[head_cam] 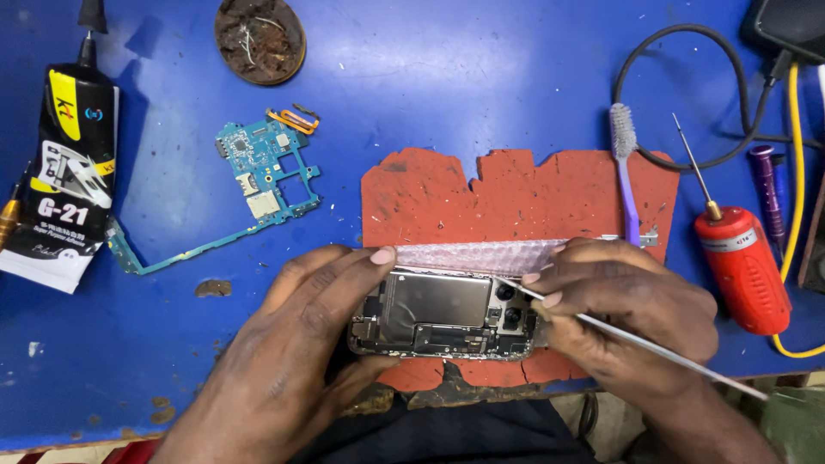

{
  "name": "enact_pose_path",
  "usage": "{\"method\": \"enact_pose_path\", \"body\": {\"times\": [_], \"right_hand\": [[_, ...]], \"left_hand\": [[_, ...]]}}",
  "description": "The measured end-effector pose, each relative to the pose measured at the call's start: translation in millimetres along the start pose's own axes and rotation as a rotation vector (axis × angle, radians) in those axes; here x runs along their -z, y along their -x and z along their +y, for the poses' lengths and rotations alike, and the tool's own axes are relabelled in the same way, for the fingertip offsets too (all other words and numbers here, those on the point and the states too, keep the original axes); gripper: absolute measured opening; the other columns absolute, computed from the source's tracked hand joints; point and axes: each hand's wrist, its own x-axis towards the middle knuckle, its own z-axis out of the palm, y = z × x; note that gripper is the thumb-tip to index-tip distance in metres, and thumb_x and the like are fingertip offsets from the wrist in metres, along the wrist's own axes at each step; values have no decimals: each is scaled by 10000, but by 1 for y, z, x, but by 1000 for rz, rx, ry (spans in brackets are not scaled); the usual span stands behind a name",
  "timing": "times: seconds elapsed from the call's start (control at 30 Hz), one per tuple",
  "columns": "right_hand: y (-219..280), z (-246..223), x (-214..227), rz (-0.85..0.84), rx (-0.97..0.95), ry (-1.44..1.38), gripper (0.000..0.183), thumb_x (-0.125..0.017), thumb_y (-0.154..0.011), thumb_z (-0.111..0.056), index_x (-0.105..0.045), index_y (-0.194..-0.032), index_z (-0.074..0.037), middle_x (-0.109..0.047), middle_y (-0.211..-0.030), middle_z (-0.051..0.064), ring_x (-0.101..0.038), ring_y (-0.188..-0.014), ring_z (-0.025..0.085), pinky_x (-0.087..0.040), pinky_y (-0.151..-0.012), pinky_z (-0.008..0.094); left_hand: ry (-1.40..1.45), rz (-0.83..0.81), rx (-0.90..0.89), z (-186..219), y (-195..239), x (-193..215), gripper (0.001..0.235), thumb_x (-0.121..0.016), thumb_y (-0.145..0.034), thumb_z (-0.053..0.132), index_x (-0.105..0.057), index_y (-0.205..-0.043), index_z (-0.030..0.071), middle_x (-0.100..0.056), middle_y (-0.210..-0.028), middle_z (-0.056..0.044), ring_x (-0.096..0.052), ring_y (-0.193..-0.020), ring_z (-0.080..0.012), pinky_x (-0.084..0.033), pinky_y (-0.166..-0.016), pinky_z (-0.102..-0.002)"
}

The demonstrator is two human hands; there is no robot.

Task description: The person uses tweezers and a hot air gun to remove and reposition small components on a disassembled smartphone. They repeatedly heat and scrape areas around the camera module and battery, then use tweezers to lift and place parts.

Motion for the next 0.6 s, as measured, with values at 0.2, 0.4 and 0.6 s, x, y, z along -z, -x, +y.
{"method": "enact_pose_path", "body": {"times": [0.2,0.4,0.6], "right_hand": [[-16,-4,-4,-54,148,-18,235,-834,-764,29,-627,-865,-16,-743,-920,154,-771,-898,269,-641,-815,407],[-21,-4,-10,-63,174,-17,214,-841,-768,27,-661,-874,-19,-746,-896,140,-768,-889,267,-636,-844,442],[-19,0,-11,-58,185,-5,207,-840,-783,29,-684,-916,-6,-750,-905,143,-763,-880,258,-637,-852,442]], "left_hand": [[64,-19,37,-4,0,4,815,-851,-766,156,-440,-1463,58,-570,-1385,-207,-588,-1267,-401,-520,-1000,-428],[52,-31,40,-6,0,4,829,-853,-764,169,-440,-1473,56,-564,-1390,-212,-583,-1266,-411,-522,-990,-427],[81,-16,46,-4,-1,4,798,-846,-771,143,-444,-1457,69,-566,-1382,-206,-598,-1247,-403,-534,-977,-412]]}}
